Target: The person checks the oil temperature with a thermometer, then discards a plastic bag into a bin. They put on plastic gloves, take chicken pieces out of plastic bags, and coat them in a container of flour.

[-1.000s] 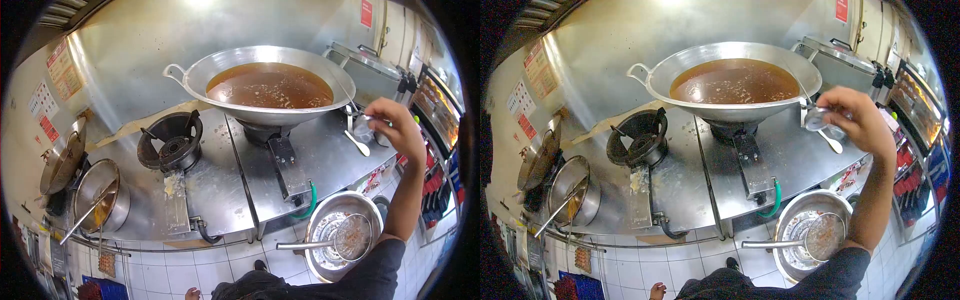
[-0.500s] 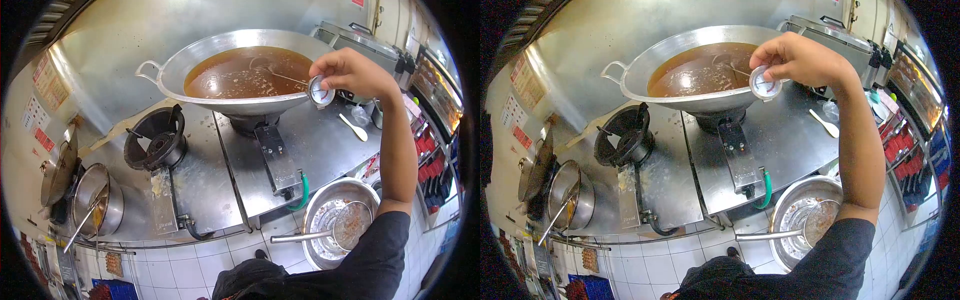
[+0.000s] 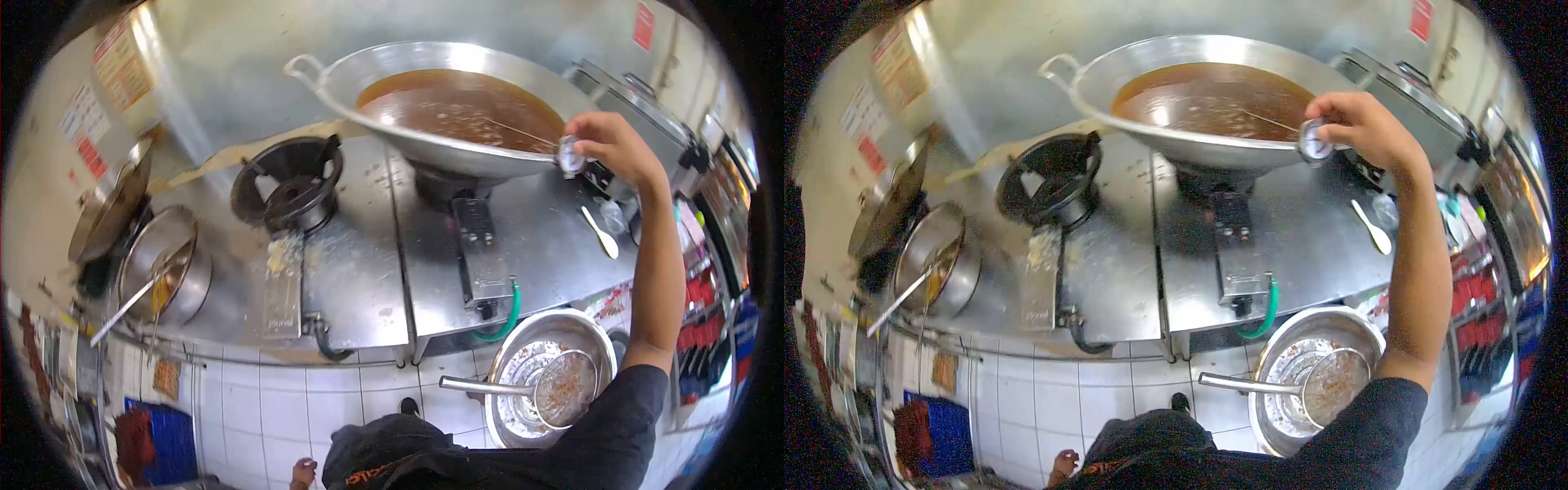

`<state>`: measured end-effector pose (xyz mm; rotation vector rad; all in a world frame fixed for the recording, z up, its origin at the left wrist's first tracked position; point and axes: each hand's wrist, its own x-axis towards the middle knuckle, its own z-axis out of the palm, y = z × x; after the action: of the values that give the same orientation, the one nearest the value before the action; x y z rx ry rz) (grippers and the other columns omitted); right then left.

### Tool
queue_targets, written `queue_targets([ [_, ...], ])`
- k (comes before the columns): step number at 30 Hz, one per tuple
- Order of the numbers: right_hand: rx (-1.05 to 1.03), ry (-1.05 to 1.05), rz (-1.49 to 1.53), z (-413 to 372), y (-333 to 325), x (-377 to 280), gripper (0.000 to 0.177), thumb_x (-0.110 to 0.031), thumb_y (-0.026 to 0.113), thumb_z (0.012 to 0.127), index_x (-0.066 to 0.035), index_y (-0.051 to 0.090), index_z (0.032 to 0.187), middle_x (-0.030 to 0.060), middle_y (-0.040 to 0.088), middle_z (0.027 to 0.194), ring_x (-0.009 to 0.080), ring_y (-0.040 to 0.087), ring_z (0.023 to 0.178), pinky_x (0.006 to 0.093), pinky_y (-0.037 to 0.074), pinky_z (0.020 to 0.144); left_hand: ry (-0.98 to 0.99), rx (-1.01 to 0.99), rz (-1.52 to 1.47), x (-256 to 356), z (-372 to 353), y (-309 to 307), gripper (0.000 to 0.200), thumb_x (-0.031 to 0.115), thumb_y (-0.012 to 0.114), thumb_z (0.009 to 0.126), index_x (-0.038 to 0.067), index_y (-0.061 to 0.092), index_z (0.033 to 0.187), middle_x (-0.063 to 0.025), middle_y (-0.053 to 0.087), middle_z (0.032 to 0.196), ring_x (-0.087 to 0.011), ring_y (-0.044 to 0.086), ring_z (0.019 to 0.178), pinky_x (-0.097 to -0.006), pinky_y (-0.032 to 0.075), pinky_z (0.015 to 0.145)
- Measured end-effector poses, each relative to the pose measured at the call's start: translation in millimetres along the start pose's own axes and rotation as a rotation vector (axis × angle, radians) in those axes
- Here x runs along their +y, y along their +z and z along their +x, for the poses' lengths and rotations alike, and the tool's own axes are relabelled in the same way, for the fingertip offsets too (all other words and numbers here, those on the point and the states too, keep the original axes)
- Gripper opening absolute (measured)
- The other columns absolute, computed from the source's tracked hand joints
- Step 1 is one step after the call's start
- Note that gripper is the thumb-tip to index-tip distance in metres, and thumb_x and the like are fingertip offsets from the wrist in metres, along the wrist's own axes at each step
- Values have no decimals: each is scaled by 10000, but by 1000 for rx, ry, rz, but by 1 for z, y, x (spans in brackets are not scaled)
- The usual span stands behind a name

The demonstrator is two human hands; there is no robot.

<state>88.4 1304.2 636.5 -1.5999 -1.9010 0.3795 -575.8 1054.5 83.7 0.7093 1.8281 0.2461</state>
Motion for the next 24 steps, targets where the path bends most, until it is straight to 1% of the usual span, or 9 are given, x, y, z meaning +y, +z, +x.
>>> queue_targets([
  [5,268,19,-252,-7,5,14,339,-79,544,742,-17,495,1072,98,515,1076,185,483,1003,290,382,859,291,46,683,-83,42,9,474,370,538,732,51,504,1081,-212,526,1034,-309,489,993,-350,393,850],
  [6,317,-173,-590,-9,5,16,407,-96,544,744,-25,458,1135,121,454,1166,210,416,1101,312,315,932,-20,122,331,-10,-26,9,494,363,559,713,50,495,1089,-216,540,1008,-310,507,967,-336,399,842],
  [7,393,-225,-786,-10,3,27,405,-140,535,770,-31,448,1150,114,431,1194,215,399,1116,321,286,951,216,83,368,-70,11,13,507,342,577,693,34,491,1086,-201,564,970,-296,529,937,-326,406,828],
  [9,489,-227,-125,-28,62,-20,394,-219,533,792,-31,458,1130,129,444,1164,236,410,1099,339,299,942,-71,124,26,3,-49,4,491,321,578,689,32,498,1077,-176,583,942,-275,542,913,-321,414,812],
  [12,-164,-430,406,-34,222,-138,397,-289,666,688,-30,542,964,106,549,909,191,540,779,278,444,654,-49,141,73,-13,-40,-2,480,314,571,694,35,498,1079,-160,593,924,-265,551,889,-317,415,808],
  [16,-1020,-255,947,-21,432,-229,467,-199,568,795,-48,368,1189,89,493,1044,160,469,959,293,383,825,-19,149,-41,-42,-18,-19,454,302,579,696,29,517,1054,-174,592,906,-257,563,867,-319,428,792],
  [18,-1041,331,1532,0,537,-306,653,-397,476,823,-67,144,1278,150,397,1132,215,410,1035,360,331,893,320,200,47,-132,57,-17,435,314,607,708,34,527,1031,-173,599,875,-255,570,849,-310,441,766],
  [20,-971,749,1708,22,563,-365,512,-361,456,840,-56,282,1212,167,452,1043,219,471,946,346,396,815,57,244,-177,-128,53,-30,410,326,622,697,46,553,988,-167,605,852,-256,574,844,-313,441,756],
  [24,-848,820,2055,77,621,-397,245,-276,416,862,-64,435,984,78,449,683,155,456,564,259,398,483,261,187,36,-169,66,-51,387,305,603,704,42,561,985,-166,597,879,-255,554,898,-320,425,788],
])
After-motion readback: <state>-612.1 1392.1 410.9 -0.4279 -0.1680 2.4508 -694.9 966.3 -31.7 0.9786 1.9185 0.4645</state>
